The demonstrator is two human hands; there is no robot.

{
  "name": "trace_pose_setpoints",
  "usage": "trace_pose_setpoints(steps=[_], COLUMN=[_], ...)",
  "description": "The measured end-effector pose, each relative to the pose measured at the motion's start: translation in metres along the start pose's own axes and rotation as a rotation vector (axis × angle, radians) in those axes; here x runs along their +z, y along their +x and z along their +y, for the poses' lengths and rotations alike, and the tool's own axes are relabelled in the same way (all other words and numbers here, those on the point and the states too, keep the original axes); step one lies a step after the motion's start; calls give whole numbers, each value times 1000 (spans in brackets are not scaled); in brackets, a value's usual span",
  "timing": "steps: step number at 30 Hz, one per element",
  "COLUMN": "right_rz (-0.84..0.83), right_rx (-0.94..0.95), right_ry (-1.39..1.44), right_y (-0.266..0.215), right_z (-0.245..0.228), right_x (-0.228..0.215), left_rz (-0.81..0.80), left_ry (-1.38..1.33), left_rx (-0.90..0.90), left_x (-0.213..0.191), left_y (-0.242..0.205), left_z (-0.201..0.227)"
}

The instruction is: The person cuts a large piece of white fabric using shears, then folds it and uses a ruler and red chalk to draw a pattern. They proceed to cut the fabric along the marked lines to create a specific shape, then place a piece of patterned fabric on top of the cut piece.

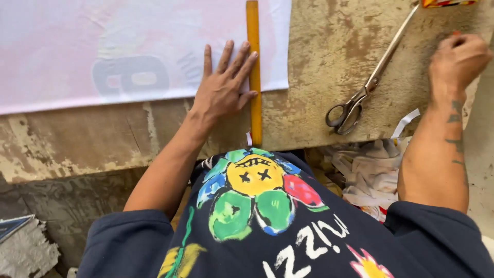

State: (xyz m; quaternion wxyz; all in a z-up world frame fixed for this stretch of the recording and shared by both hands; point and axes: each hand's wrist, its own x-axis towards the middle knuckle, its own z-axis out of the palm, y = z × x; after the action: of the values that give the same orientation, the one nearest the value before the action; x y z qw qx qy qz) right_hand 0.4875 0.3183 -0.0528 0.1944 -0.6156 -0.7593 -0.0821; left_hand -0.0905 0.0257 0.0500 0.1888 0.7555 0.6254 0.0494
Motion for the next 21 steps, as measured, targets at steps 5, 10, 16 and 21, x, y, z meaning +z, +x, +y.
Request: trace_pose_setpoints(steps=[5,10,16,21], right_rz=[-71,-303,-594,-708], right_rx=[485,599,347,208], right_ry=[608,976,1006,919], right_y=[-26,-39,-48,-42], right_z=[-100,-274,-367,-409], right_x=[-75,-152,-150,-129], left_rz=[-21,63,87,94], left_ry=[-22,-31,-21,-18], left_rx=[-8,32,37,49], left_x=[2,8,10,10], left_y=[1,1,1,0], left_z=[6,7,6,5])
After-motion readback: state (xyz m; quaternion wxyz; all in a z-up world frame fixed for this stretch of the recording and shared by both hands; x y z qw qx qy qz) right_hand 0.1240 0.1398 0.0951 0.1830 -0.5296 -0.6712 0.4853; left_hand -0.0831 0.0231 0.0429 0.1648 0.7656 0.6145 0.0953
